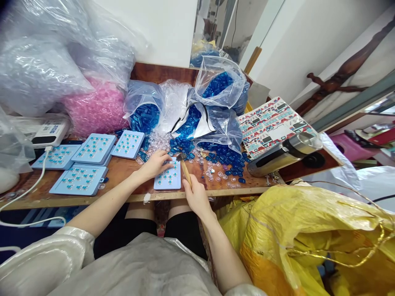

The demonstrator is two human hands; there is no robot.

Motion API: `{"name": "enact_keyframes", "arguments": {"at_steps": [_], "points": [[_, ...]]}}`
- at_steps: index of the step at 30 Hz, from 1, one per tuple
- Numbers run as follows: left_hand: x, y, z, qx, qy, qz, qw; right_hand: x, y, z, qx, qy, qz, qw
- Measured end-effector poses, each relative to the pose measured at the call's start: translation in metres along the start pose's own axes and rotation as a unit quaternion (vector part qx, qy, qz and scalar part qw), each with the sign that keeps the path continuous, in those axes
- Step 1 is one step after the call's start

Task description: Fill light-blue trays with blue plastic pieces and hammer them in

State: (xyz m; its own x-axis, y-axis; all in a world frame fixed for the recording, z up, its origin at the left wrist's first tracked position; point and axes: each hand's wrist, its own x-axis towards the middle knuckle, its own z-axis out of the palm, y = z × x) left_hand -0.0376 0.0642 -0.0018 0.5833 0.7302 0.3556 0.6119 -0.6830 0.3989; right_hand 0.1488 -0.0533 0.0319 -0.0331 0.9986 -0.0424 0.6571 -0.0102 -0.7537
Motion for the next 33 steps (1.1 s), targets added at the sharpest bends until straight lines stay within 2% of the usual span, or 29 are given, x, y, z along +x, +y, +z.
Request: {"name": "enact_keyframes", "arguments": {"at_steps": [6, 8, 10, 13, 16, 18, 21, 23, 27, 30, 33], "points": [[0.000, 0.003, 0.003, 0.012, 0.012, -0.020, 1.000, 0.012, -0.011, 0.003, -0.121, -0.052, 0.031, 0.991], [0.001, 0.003, 0.001, -0.009, 0.011, -0.025, 1.000, 0.010, -0.011, -0.001, -0.093, -0.038, 0.020, 0.995], [0.003, -0.002, -0.003, -0.027, 0.033, -0.041, 0.998, 0.007, -0.009, -0.004, -0.051, -0.013, 0.009, 0.999], [0.008, -0.017, -0.011, 0.025, 0.058, -0.076, 0.995, 0.001, -0.004, -0.008, -0.017, 0.007, 0.015, 1.000], [0.013, -0.032, -0.018, 0.094, -0.003, -0.079, 0.992, -0.002, 0.000, -0.007, -0.002, 0.004, 0.013, 1.000], [0.013, -0.036, -0.021, 0.113, -0.032, -0.076, 0.990, -0.003, 0.002, -0.005, 0.005, 0.005, 0.010, 1.000], [0.012, -0.027, -0.023, 0.090, 0.000, -0.086, 0.992, -0.002, 0.002, -0.005, 0.014, 0.009, 0.018, 1.000], [0.010, -0.014, -0.022, 0.025, 0.024, -0.080, 0.996, -0.002, 0.002, -0.005, 0.019, 0.010, 0.021, 1.000], [0.008, 0.007, -0.012, -0.085, -0.014, -0.016, 0.996, -0.001, 0.002, -0.006, 0.024, 0.014, 0.019, 0.999], [0.010, 0.011, -0.001, -0.075, -0.023, 0.011, 0.997, -0.003, 0.002, -0.006, 0.023, 0.015, 0.019, 0.999], [0.011, 0.009, 0.006, -0.052, -0.013, 0.009, 0.999, -0.005, 0.003, -0.006, 0.015, 0.017, 0.018, 1.000]]}}
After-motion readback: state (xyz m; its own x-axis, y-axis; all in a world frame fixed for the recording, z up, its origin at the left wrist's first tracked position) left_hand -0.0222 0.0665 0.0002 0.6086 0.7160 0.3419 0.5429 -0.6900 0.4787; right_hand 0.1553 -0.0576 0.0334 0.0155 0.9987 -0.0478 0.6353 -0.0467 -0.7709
